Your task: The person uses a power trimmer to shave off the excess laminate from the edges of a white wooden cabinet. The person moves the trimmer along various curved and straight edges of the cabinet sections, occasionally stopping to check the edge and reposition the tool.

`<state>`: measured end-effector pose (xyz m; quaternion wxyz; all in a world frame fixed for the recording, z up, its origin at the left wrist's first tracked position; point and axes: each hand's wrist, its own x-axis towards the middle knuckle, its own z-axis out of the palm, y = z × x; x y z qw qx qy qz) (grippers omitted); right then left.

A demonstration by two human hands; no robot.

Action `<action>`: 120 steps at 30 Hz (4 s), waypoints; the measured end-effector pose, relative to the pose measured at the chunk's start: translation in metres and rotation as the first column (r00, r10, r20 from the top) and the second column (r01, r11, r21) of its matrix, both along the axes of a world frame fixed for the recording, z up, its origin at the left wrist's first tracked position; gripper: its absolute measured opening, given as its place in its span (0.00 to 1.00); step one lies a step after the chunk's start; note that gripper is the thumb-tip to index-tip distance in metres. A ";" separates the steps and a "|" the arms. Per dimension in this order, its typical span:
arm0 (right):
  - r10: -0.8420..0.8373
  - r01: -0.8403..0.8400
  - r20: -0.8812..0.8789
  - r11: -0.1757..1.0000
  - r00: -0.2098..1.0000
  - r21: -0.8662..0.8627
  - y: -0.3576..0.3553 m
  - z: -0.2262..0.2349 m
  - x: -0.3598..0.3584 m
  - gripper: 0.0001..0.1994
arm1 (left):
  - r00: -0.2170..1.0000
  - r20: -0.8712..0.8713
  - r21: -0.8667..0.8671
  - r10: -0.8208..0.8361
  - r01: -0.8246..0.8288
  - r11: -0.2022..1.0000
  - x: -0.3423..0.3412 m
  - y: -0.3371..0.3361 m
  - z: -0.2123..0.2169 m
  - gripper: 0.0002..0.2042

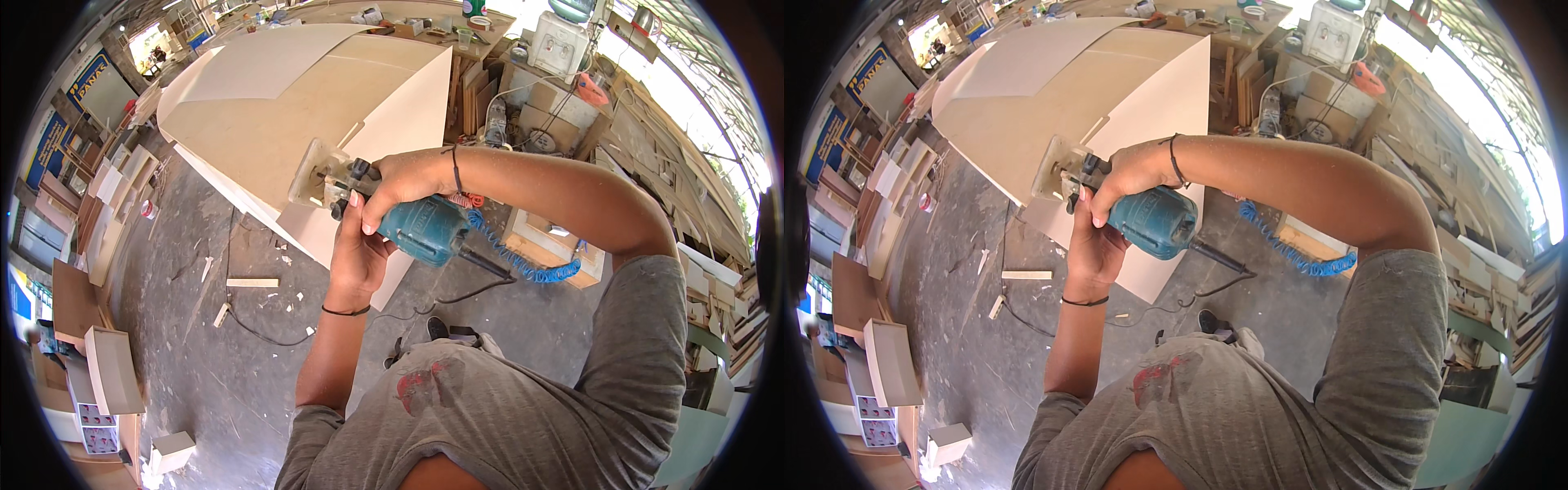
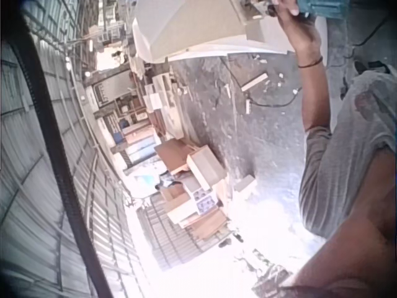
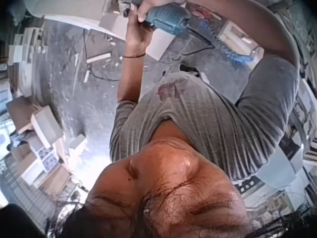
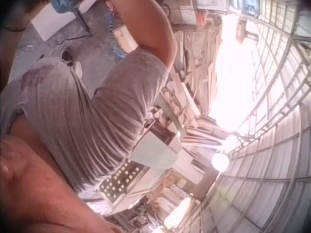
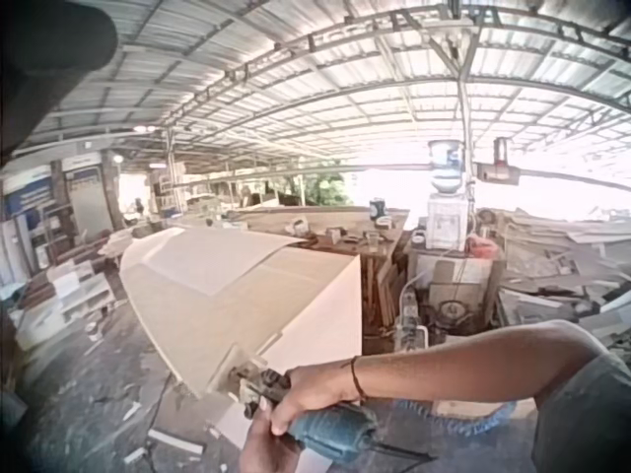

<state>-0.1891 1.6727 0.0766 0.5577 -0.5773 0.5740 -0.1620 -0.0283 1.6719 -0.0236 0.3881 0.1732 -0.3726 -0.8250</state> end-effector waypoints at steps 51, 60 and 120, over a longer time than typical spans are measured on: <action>0.009 -0.012 -0.024 0.995 1.000 -0.098 0.021 -0.004 0.072 0.25 | 0.990 -0.041 0.093 0.133 -0.129 0.987 0.068 0.030 -0.005 0.25; 0.032 -0.038 -0.064 0.995 0.997 -0.088 0.024 -0.003 0.080 0.26 | 0.987 -0.058 0.115 0.150 -0.142 0.983 0.075 0.028 -0.013 0.27; -0.661 0.706 0.742 0.578 0.110 0.410 0.320 -0.236 -0.239 0.33 | -0.008 0.070 -0.973 0.998 0.219 0.070 0.068 -0.088 0.071 0.15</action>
